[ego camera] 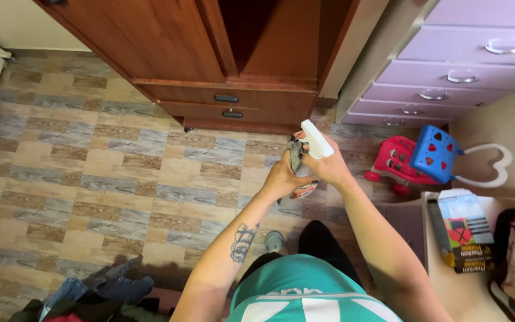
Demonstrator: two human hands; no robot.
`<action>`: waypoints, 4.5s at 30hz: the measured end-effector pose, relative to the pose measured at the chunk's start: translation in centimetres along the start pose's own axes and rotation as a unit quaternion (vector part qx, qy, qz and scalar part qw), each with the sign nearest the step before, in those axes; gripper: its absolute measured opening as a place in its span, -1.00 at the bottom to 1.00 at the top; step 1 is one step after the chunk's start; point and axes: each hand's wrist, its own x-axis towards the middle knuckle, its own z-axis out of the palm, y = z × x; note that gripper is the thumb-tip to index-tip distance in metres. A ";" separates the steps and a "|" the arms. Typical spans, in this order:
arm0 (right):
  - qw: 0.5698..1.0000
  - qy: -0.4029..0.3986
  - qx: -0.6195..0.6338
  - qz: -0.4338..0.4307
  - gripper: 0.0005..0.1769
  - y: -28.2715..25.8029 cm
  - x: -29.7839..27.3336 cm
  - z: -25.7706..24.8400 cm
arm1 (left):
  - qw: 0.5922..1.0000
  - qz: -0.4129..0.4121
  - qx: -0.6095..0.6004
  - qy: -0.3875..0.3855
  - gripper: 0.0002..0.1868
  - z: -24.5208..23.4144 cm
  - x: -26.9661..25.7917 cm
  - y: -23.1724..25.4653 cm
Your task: The person cleans the interior of a wooden wardrobe. They spray a cloth with cleaning solution and wipe the inside shelves and walls of the wardrobe. The person then closes the wardrobe doors.
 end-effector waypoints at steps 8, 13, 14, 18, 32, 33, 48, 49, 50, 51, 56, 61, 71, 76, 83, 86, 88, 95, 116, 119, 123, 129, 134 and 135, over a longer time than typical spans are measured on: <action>1.000 -0.010 -0.017 0.023 -0.45 1.0 7.1 -4.6 | 0.826 -0.170 -0.530 0.090 -0.38 -3.3 11.0 -10.5; 0.984 -0.132 -0.111 0.034 -0.45 0.8 12.1 -6.2 | 0.731 -0.159 -0.652 0.127 -0.28 -8.6 17.1 -7.5; 0.980 -0.149 -0.129 0.029 -0.47 0.7 12.7 -6.3 | 0.728 -0.144 -0.658 0.129 -0.28 -9.2 18.0 -6.9; 0.968 -0.178 -0.147 0.098 -0.49 0.2 15.5 -7.0 | 0.733 -0.120 -0.656 0.136 -0.29 -10.4 21.3 -5.5; 0.973 -0.165 -0.148 0.066 -0.49 -1.3 19.2 -7.0 | 0.753 -0.116 -0.643 0.086 -0.34 -12.4 25.8 -3.9; 0.974 -0.158 -0.149 0.072 -0.50 -1.1 19.2 -7.0 | 0.757 -0.122 -0.637 0.082 -0.34 -12.6 26.0 -3.8; 0.991 -0.021 -0.086 0.097 -0.72 1.1 20.5 -6.5 | 0.741 -0.123 -0.658 0.053 -0.35 -16.4 27.5 -4.6; 0.990 -0.027 -0.106 0.087 -0.68 1.0 20.4 -6.3 | 0.742 -0.118 -0.658 0.049 -0.35 -16.6 27.6 -4.6; 0.989 -0.035 -0.125 0.076 -0.63 0.8 20.3 -6.1 | 0.743 -0.112 -0.659 0.046 -0.35 -16.8 27.6 -4.5; 0.986 -0.043 -0.144 0.065 -0.59 0.6 20.2 -5.8 | 0.743 -0.106 -0.659 0.043 -0.35 -17.0 27.7 -4.5; 0.993 -0.060 -0.056 0.091 -0.73 1.5 20.0 -4.9 | 0.747 -0.108 -0.655 0.048 -0.36 -17.9 28.4 -4.6; 0.993 -0.073 -0.077 0.059 -0.65 0.0 20.5 -4.1 | 0.751 -0.107 -0.650 0.041 -0.35 -18.5 28.7 -4.5; 0.980 -0.096 -0.105 0.140 -0.59 -2.5 21.0 -3.9 | 0.753 -0.115 -0.647 0.040 -0.36 -18.7 28.6 -4.6; 0.974 -0.141 -0.135 0.117 -0.53 -3.7 20.3 -3.4 | 0.748 -0.120 -0.651 0.039 -0.37 -18.6 28.3 -5.0; 0.980 -0.138 -0.082 0.118 -0.53 -3.3 20.0 -3.3 | 0.754 -0.123 -0.644 0.030 -0.38 -17.9 28.1 -5.9; 0.988 -0.101 -0.067 0.094 -0.54 -2.4 20.2 -4.3 | 0.749 -0.128 -0.649 0.029 -0.38 -17.8 27.7 -6.2; 0.990 -0.072 -0.067 0.099 -0.57 -1.6 20.2 -5.1 | 0.745 -0.133 -0.653 0.030 -0.38 -17.8 27.5 -6.1; 0.982 -0.032 -0.091 0.162 -0.60 1.1 19.1 -5.9 | 0.735 -0.129 -0.664 0.043 -0.36 -18.0 27.1 -5.7; 0.977 -0.077 -0.132 0.149 -0.59 0.0 18.7 -3.3 | 0.729 -0.156 -0.665 0.043 -0.40 -16.5 25.1 -7.5; 0.974 -0.079 -0.149 0.152 -0.54 1.2 18.5 -3.4 | 0.726 -0.160 -0.665 0.066 -0.43 -17.0 24.8 -7.9; 0.972 -0.068 -0.177 0.140 -0.52 3.9 17.5 -3.6 | 0.709 -0.156 -0.685 0.064 -0.41 -17.9 24.8 -8.9; 0.982 0.027 -0.139 0.126 -0.51 9.2 16.5 -3.8 | 0.714 -0.183 -0.670 0.088 -0.42 -17.8 24.4 -10.8; 0.982 0.079 -0.127 0.115 -0.50 11.0 16.3 -3.1 | 0.705 -0.220 -0.667 0.094 -0.42 -17.7 24.1 -12.6; 0.978 0.079 -0.146 0.125 -0.49 11.2 16.2 -3.2 | 0.705 -0.232 -0.662 0.104 -0.42 -17.8 24.1 -12.8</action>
